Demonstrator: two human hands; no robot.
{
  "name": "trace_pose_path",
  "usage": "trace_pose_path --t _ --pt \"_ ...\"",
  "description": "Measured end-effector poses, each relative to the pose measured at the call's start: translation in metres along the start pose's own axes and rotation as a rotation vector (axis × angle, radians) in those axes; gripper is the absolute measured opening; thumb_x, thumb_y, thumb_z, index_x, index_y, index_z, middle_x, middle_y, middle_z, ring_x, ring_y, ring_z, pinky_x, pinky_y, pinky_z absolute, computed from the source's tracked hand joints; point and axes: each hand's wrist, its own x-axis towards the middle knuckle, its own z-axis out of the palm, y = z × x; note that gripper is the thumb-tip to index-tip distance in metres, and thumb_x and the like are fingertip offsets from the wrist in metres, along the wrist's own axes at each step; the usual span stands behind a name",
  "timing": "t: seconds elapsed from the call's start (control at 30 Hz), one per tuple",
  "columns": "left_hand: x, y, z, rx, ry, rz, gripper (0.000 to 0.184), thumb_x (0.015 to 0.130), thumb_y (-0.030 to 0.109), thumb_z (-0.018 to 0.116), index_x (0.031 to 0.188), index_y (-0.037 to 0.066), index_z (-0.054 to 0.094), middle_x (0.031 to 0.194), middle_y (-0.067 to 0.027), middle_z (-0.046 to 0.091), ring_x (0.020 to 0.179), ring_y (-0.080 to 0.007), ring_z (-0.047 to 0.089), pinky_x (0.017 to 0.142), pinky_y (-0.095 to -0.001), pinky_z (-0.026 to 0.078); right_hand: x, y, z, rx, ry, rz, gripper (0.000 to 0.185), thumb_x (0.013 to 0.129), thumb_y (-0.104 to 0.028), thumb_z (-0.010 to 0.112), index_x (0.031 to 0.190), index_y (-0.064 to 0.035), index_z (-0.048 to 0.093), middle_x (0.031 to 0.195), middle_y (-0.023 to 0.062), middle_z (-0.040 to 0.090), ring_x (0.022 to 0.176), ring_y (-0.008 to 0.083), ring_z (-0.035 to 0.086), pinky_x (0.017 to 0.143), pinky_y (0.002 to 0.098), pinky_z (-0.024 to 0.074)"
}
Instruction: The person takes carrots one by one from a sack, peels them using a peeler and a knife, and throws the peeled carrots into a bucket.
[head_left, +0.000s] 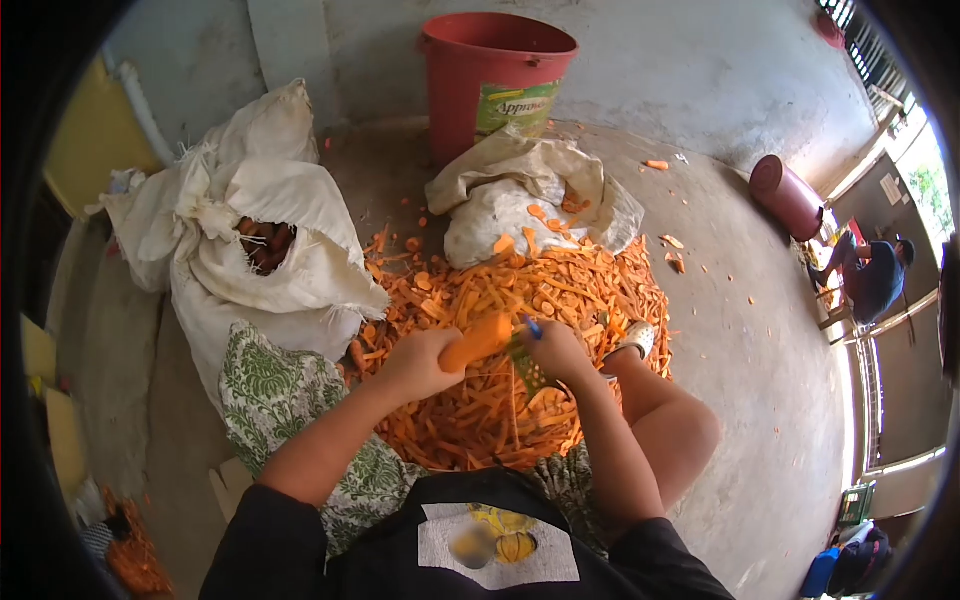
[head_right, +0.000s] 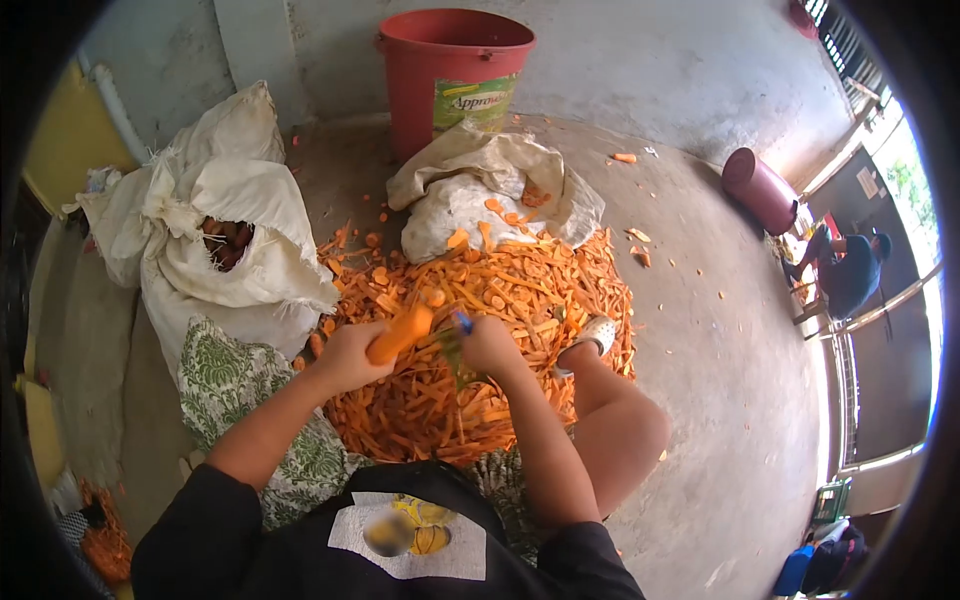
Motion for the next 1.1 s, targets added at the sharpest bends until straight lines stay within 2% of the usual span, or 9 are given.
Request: trace_pose_path --t 0.03,0.13,0.27,0.33,0.57,0.67,0.9,1.0,1.1 --pt "0.001 0.007 -0.003 0.118 -0.029 0.287 0.022 0.065 0.016 0.066 0.081 0.005 0.055 0.068 -0.0098 0.056 0.062 -0.0258 0.056 0.057 -0.0335 0.044 0.012 0.028 0.009 0.012 0.005 0.011 0.027 0.081 -0.025 0.052 0.074 0.0012 0.056 0.058 0.0182 0.053 0.056 0.0331 0.052 0.054 0.0406 0.0407" --pt "-0.001 0.021 0.006 -0.187 0.096 0.045 0.022 0.065 0.015 0.068 0.081 0.007 0.056 0.07 -0.0081 0.057 0.062 -0.0254 0.056 0.057 -0.0339 0.043 0.04 0.069 0.027 -0.335 -0.244 0.288 0.029 0.077 -0.027 0.056 0.088 -0.0006 0.059 0.067 0.0161 0.058 0.059 0.0256 0.056 0.058 0.0364 0.0423" --pt "0.002 0.021 0.018 -0.284 0.098 0.162 0.021 0.073 0.008 0.064 0.089 0.005 0.05 0.085 -0.0078 0.054 0.08 -0.0199 0.053 0.07 -0.0308 0.041 0.014 0.038 0.065 0.048 -0.365 -0.086 0.034 0.081 -0.027 0.051 0.091 0.0039 0.059 0.083 0.0185 0.06 0.072 0.025 0.058 0.066 0.0358 0.0452" --pt "-0.001 0.009 0.039 -0.462 0.099 0.017 0.023 0.075 0.007 0.062 0.094 0.005 0.049 0.092 -0.0078 0.053 0.088 -0.0188 0.051 0.077 -0.0306 0.04 0.017 0.057 0.123 0.607 -0.327 -0.182 0.036 0.082 -0.026 0.052 0.103 0.004 0.054 0.089 0.0133 0.059 0.079 0.0223 0.057 0.072 0.034 0.0445" --pt "0.005 -0.002 0.018 -0.903 0.19 -0.161 0.024 0.081 0.006 0.055 0.104 0.003 0.051 0.109 -0.0074 0.052 0.1 -0.0154 0.049 0.086 -0.0272 0.039 0.001 0.01 0.082 1.29 -0.161 0.221 0.025 0.086 -0.02 0.049 0.103 -0.0011 0.051 0.089 0.0059 0.057 0.077 0.0147 0.056 0.066 0.0277 0.0444" --pt "0.001 0.005 0.0 -0.943 0.134 -0.318 0.024 0.083 0.008 0.051 0.106 0.0 0.053 0.112 -0.009 0.05 0.101 -0.016 0.05 0.084 -0.0274 0.043 0.018 0.025 0.069 1.218 -0.009 0.19 0.022 0.086 -0.02 0.049 0.098 -0.0012 0.051 0.078 0.0036 0.055 0.062 0.0135 0.054 0.056 0.0279 0.0428" --pt "0.001 -0.015 -0.025 -1.325 -0.135 -0.521 0.044 0.08 0.01 0.057 0.12 -0.001 0.042 0.106 -0.013 0.053 0.09 -0.0158 0.056 0.069 -0.0267 0.052 0.027 0.025 0.032 0.915 0.112 0.237 0.019 0.084 -0.016 0.048 0.079 0.0008 0.055 0.068 0.0047 0.056 0.058 0.0132 0.052 0.053 0.0288 0.04" --pt "0.005 -0.012 -0.017 -0.86 -0.298 -0.603 0.05 0.078 0.013 0.06 0.12 -0.002 0.039 0.104 -0.0158 0.054 0.077 -0.0153 0.06 0.059 -0.0239 0.051 0.031 0.025 0.042 0.819 0.134 0.128 0.018 0.082 -0.016 0.05 0.078 0.0008 0.055 0.066 0.0083 0.055 0.057 0.0176 0.053 0.054 0.0308 0.0403" --pt "0.007 -0.015 0.023 -0.776 -0.254 -0.569 0.035 0.072 0.011 0.065 0.101 0.0 0.047 0.07 -0.0026 0.054 0.053 -0.0088 0.051 0.045 -0.0219 0.042 0.01 -0.007 0.034 0.36 0.153 0.077 0.016 0.079 -0.016 0.053 0.079 -0.0005 0.054 0.063 0.0135 0.055 0.057 0.0256 0.054 0.054 0.0355 0.042"
